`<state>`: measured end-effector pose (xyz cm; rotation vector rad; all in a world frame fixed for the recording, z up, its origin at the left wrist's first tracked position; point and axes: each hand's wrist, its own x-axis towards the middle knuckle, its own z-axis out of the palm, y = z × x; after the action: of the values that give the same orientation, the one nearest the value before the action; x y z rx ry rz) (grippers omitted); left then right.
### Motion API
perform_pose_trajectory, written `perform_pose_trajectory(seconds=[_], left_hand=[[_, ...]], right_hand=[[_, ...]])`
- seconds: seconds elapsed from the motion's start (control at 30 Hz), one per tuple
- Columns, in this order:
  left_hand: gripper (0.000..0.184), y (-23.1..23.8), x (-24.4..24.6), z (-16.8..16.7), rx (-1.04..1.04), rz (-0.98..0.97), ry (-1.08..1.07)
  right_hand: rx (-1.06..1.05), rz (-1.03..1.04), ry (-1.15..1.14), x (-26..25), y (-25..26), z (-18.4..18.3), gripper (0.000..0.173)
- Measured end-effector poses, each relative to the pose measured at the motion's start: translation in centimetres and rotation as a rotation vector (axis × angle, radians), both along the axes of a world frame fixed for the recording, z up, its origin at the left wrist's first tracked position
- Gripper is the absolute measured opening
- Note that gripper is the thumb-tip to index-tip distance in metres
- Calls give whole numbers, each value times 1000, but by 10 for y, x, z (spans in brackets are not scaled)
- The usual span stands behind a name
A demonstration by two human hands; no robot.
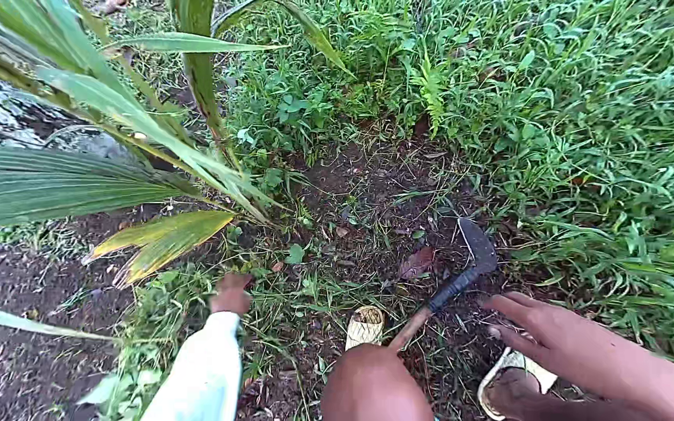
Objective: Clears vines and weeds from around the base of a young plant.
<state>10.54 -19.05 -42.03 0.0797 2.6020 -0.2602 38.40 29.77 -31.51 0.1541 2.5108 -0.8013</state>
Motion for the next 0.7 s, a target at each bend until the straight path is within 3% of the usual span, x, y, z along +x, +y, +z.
perform_pose_trajectory(seconds=[0.13, 0.23, 0.3, 0.47, 0.57, 0.7], left_hand=[[59, 137, -35, -78, 243, -250, -150], [60, 212, -69, -109, 229, -313, -168], [72, 239, -95, -122, 170, -302, -158], [80, 238, -146, -150, 30, -63, -61], [62, 220, -155, -163, -1, 70, -50], [44, 203, -150, -172, -29, 9, -46]], right_hand=[[2, 12, -46, 5, 5, 0, 46], [-36, -8, -111, 3, 9, 9, 47], [-50, -49, -138, 1, 12, 15, 46], [-31, -81, -214, -1, 26, 10, 46], [-14, -85, -222, -4, 27, 5, 46], [-35, -55, -203, -3, 23, 1, 49]])
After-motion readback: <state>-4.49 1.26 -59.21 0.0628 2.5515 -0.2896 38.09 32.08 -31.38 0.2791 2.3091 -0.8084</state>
